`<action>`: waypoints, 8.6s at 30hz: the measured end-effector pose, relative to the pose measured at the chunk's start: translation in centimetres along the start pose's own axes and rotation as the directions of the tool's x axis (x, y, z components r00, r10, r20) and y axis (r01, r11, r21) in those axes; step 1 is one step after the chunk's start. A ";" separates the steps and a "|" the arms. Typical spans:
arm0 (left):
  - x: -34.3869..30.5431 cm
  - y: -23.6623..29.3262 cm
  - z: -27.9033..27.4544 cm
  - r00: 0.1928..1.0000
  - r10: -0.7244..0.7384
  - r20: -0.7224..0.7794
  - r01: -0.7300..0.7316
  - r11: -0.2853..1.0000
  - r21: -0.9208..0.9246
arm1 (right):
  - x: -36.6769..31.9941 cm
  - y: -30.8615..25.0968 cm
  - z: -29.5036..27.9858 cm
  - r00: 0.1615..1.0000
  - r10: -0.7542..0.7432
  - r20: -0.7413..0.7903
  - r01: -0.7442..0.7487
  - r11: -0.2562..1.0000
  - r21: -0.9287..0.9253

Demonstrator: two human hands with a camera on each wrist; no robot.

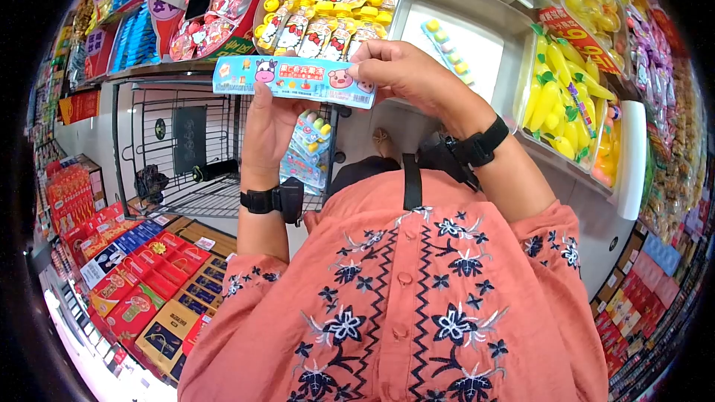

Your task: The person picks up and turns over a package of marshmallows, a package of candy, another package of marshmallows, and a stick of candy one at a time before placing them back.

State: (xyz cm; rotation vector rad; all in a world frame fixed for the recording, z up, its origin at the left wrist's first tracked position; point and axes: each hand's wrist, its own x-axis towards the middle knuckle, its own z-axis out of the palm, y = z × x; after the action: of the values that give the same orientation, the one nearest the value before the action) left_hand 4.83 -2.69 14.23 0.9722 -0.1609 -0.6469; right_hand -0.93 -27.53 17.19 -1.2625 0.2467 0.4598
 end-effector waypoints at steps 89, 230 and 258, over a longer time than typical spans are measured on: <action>19.3 -22.7 13.1 0.754 -0.603 -0.259 0.606 0.791 -0.079 | -2.9 9.5 -19.7 0.766 0.091 -0.637 -0.132 0.991 -0.016; 26.1 -20.6 11.1 0.824 -0.523 -0.219 0.502 0.852 -0.149 | 3.7 10.7 -25.7 0.505 0.263 -0.822 0.043 0.943 0.329; 13.0 -9.0 10.7 0.893 -0.442 -0.083 0.445 0.839 0.313 | -0.3 8.2 -21.4 0.814 0.181 -0.552 -0.469 0.765 -0.441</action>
State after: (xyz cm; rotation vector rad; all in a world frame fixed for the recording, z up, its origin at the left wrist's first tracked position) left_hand 6.95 -21.36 11.07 1.3502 -0.0307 -1.0679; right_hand -3.49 -46.10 4.02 -1.9324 0.8275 0.5421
